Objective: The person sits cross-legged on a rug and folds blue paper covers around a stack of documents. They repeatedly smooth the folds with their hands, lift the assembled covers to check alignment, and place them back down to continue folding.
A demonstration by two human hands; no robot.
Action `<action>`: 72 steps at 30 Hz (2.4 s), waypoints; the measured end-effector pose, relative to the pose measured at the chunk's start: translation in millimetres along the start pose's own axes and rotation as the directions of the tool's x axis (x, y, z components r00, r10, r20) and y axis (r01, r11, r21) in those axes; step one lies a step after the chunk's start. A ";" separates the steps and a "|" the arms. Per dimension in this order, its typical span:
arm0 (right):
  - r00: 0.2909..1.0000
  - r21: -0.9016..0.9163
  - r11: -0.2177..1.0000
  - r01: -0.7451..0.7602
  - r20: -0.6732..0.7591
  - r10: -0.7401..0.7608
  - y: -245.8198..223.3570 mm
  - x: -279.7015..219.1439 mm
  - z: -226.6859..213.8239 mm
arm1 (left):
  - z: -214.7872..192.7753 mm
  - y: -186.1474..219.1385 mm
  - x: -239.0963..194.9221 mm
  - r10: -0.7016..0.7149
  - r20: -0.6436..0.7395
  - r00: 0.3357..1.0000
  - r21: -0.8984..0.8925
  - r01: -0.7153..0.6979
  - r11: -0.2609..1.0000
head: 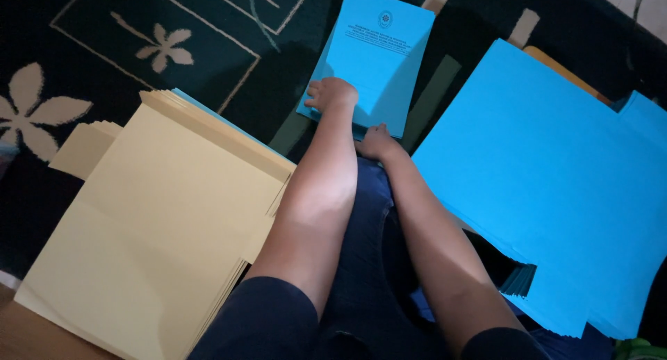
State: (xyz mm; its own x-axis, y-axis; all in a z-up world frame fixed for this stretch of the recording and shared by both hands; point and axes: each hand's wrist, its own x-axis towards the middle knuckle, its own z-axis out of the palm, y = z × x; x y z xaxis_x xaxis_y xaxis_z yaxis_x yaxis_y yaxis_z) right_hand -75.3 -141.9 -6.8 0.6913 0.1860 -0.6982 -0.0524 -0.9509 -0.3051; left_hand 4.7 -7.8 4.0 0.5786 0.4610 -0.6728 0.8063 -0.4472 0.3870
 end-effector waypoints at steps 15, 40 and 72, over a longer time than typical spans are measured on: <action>0.998 -0.042 0.998 -0.047 0.029 0.048 -8.7 -5.4 -4.3 | -1.4 -5.7 0.9 -0.038 -0.096 0.995 -0.020 0.036 0.999; 0.547 0.127 0.902 0.412 -0.827 -0.133 35.2 -137.2 -38.7 | -81.1 14.8 -155.0 0.630 -0.643 0.436 0.152 -0.733 0.663; 0.440 0.693 0.710 0.127 -0.680 0.586 393.1 -371.0 1.8 | 154.1 27.5 -299.7 0.876 0.442 -0.192 0.068 -0.967 -0.246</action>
State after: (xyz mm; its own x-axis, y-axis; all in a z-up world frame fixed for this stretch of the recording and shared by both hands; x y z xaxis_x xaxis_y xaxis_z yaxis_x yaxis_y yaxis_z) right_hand -353.7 -584.2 131.2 0.7639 -0.6437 -0.0457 -0.4492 -0.4797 -0.7537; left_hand -165.3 -276.4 119.0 0.5412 -0.8193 0.1896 -0.7664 -0.3877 0.5122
